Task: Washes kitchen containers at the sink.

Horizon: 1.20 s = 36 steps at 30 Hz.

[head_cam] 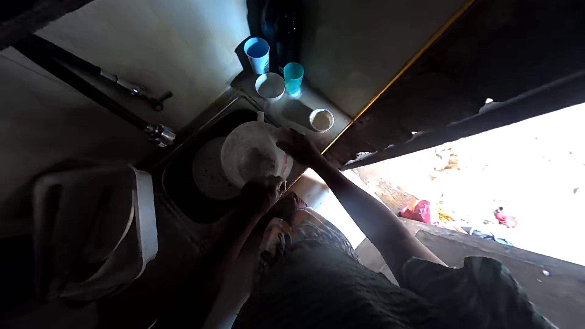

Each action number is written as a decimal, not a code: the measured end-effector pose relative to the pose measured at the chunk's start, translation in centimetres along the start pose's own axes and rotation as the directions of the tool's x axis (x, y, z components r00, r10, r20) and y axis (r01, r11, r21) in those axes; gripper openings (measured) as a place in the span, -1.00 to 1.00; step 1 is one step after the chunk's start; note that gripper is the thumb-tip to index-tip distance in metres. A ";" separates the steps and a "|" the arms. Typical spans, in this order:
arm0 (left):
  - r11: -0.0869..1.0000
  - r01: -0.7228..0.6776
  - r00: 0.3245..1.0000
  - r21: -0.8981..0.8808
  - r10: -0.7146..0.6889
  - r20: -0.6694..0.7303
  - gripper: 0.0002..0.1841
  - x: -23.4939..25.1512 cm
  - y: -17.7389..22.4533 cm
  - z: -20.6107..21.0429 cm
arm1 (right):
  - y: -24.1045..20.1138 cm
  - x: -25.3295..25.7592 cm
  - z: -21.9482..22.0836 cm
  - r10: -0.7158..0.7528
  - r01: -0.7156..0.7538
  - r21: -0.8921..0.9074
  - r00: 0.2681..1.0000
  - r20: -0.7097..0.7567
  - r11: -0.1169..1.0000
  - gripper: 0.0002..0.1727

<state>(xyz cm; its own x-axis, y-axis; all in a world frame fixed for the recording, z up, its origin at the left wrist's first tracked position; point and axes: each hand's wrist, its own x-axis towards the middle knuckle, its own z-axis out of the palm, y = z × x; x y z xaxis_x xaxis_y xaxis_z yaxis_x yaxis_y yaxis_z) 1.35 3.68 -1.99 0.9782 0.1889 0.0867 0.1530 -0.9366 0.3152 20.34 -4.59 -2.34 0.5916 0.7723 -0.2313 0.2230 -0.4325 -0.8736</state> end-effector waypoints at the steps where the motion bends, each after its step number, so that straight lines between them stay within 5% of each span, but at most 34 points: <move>1: 0.998 -0.066 0.993 0.008 0.067 -0.098 -0.74 -0.5 -0.3 0.5 | -0.8 -0.4 0.2 -0.024 0.026 -0.099 1.000 0.020 0.995 -0.51; 3: 0.996 -0.085 0.956 0.006 0.083 -0.280 -0.64 -1.6 -1.1 0.7 | -1.5 -0.9 0.1 -0.033 0.042 -0.271 0.999 0.037 0.962 -0.54; 5: 0.992 0.102 0.953 -0.079 -0.121 -0.279 -0.46 -2.0 -2.4 -1.3 | -0.7 -0.7 -0.2 -0.060 0.065 -0.366 0.998 0.027 0.928 -0.58; 7: 0.900 0.399 0.901 -0.177 -0.420 -0.107 -0.20 -1.3 -4.1 -3.9 | 0.6 -0.5 -0.6 -0.110 0.108 -0.391 0.994 0.018 0.914 -0.60; 10: 0.737 0.649 0.759 -0.190 -0.607 0.235 -0.34 0.5 -4.7 -6.6 | 0.2 -0.9 -1.5 -0.135 0.113 -0.401 0.990 -0.026 0.909 -0.52; 14: 0.791 0.610 0.720 -0.048 -0.527 0.451 -0.37 4.2 -3.2 -8.8 | -2.1 -2.2 -3.3 -0.392 0.289 -0.462 0.909 -0.143 0.839 -0.67; 17: 0.843 0.534 0.724 -0.060 -0.420 0.547 -0.28 7.0 -2.6 -8.2 | -2.9 -3.0 -2.3 -0.401 0.498 -0.574 0.867 0.298 0.650 -0.77; 18: 0.885 0.459 0.779 -0.081 -0.357 0.515 -0.27 7.5 -3.0 -6.8 | -2.6 -2.8 -1.1 -0.354 0.553 -0.602 0.832 0.427 0.576 -0.80; 20: 0.945 0.306 0.892 -0.115 -0.242 0.381 -0.34 8.4 -4.1 -3.9 | -1.2 -1.7 1.3 -0.334 0.634 -0.629 0.773 0.540 0.449 -0.83; 21: 0.943 0.316 0.862 -0.102 -0.240 0.447 -0.33 9.1 -3.3 -4.6 | -0.2 -0.8 2.2 -0.400 0.653 -0.634 0.756 0.517 0.414 -0.84; 22: 0.934 0.353 0.782 -0.063 -0.257 0.568 -0.34 9.8 -1.9 -6.3 | 0.7 0.2 2.7 -0.409 0.635 -0.652 0.770 0.490 0.414 -0.83; 23: 0.931 0.364 0.733 -0.029 -0.268 0.626 -0.37 10.3 -0.8 -7.1 | 0.6 0.9 2.8 -0.267 0.557 -0.671 0.828 0.493 0.490 -0.80; 26: 0.938 0.347 0.735 -0.017 -0.261 0.626 -0.41 10.3 0.5 -6.7 | 0.2 1.4 4.1 0.129 0.153 -0.620 0.914 0.385 0.770 -0.65; 28: 0.940 0.341 0.736 -0.026 -0.249 0.629 -0.34 10.2 1.2 -6.6 | -2.1 0.2 5.4 0.349 -0.121 -0.548 0.875 0.334 0.828 -0.56; 31: 0.945 0.325 0.734 -0.035 -0.228 0.639 -0.32 9.7 1.0 -6.7 | -3.7 -0.6 7.6 0.400 -0.128 -0.537 0.810 0.428 0.834 -0.49; 34: 0.933 0.344 0.780 -0.109 -0.219 0.586 -0.31 8.9 -1.9 -6.6 | -4.7 0.7 7.7 0.341 -0.264 -0.225 0.816 0.467 0.938 -0.56; 36: 0.928 0.357 0.782 -0.104 -0.236 0.577 -0.28 8.7 -2.9 -7.2 | -5.0 1.3 7.6 0.305 -0.214 -0.234 0.816 0.490 0.948 -0.59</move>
<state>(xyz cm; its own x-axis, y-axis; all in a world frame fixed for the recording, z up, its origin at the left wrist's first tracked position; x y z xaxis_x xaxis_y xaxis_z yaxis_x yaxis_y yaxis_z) 8.37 10.13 4.70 0.8098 0.1987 -0.5520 0.4766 -0.7715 0.4215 14.06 2.10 -1.56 0.1714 0.7265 -0.6654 0.2662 -0.6845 -0.6787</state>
